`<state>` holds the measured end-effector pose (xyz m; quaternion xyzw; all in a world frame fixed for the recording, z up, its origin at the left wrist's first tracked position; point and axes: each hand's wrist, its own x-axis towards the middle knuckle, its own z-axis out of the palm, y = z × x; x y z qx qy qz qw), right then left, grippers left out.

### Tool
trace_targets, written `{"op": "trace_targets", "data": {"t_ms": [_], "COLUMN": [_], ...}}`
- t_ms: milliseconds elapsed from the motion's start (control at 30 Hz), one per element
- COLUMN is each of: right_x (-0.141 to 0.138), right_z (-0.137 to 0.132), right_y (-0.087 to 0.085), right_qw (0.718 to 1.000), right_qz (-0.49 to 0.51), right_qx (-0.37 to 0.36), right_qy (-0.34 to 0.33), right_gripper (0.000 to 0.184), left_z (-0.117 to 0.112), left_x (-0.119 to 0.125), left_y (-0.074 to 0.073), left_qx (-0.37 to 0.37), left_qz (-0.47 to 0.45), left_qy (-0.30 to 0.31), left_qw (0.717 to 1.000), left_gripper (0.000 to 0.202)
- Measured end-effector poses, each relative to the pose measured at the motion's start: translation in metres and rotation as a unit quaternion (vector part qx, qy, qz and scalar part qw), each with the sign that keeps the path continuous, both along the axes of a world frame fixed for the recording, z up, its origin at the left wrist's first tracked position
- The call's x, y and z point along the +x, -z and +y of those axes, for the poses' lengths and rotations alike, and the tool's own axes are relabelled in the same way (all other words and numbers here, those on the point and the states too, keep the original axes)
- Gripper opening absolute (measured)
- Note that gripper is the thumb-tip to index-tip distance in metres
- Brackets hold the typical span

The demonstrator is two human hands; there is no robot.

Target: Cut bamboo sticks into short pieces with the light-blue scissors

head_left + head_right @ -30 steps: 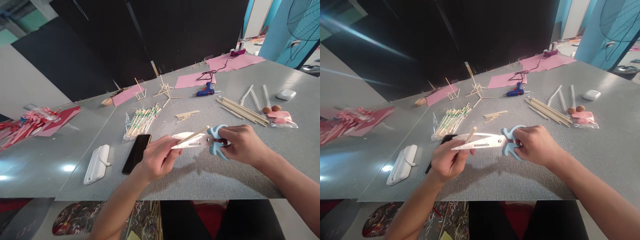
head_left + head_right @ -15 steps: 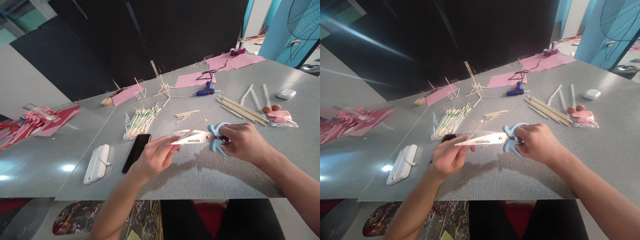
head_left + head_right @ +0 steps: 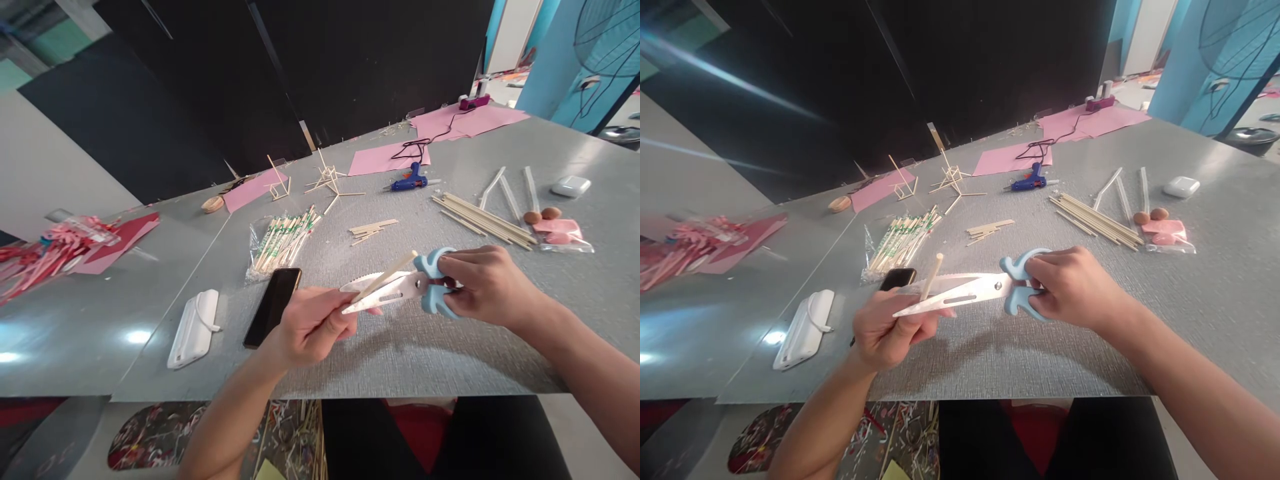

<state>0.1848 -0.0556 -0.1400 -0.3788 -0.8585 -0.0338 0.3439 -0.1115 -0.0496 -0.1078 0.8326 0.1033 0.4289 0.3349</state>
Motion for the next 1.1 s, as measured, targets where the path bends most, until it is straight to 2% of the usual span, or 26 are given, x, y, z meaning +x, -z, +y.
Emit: {"op": "trace_targets", "data": {"t_ms": [133, 233, 433, 533, 700, 800, 867, 967, 1033, 1100], "right_x": [0.001, 0.001, -0.002, -0.002, -0.001, 0.000, 0.000, 0.000, 0.001, 0.001], "right_z": [0.000, 0.000, 0.000, 0.000, 0.001, 0.002, 0.002, 0.003, 0.002, 0.002], "right_y": [0.000, -0.002, -0.002, 0.000, 0.001, 0.001, 0.000, -0.001, -0.001, -0.002], "right_qw": [1.000, 1.000, 0.999, 0.999, 0.997, 0.997, 0.998, 0.998, 0.998, 0.999], "right_qz": [-0.002, -0.003, 0.006, 0.009, -0.002, -0.005, -0.001, -0.002, -0.005, 0.001], "right_qx": [-0.021, -0.017, -0.024, -0.017, -0.059, -0.060, -0.049, -0.054, -0.055, -0.037], "right_qy": [0.003, -0.004, 0.021, 0.026, 0.047, 0.044, 0.033, 0.013, -0.002, -0.023], "right_gripper": [0.029, 0.032, 0.032, 0.030, 0.032, 0.033, 0.032, 0.033, 0.033, 0.030], "left_z": [-0.001, 0.000, -0.003, -0.002, 0.004, 0.004, 0.002, -0.001, -0.001, -0.001], "left_x": [-0.002, -0.002, 0.005, 0.008, 0.009, 0.005, 0.002, -0.001, -0.003, -0.002], "left_y": [-0.004, -0.003, 0.010, 0.015, 0.011, 0.008, 0.007, 0.004, 0.003, 0.004], "left_qx": [-0.181, -0.216, -0.092, -0.045, 0.063, 0.064, 0.019, -0.099, -0.207, -0.320], "left_qz": [0.019, 0.028, -0.010, -0.043, -0.034, -0.021, -0.017, -0.018, -0.016, -0.016], "left_qy": [0.092, 0.103, -0.034, -0.065, -0.129, -0.149, -0.127, -0.048, 0.019, 0.113], "left_qw": [0.979, 0.971, 0.995, 0.996, 0.989, 0.986, 0.992, 0.994, 0.978, 0.940], "left_gripper": [0.035, 0.039, 0.025, 0.013, 0.012, 0.015, 0.018, 0.026, 0.031, 0.034]}}
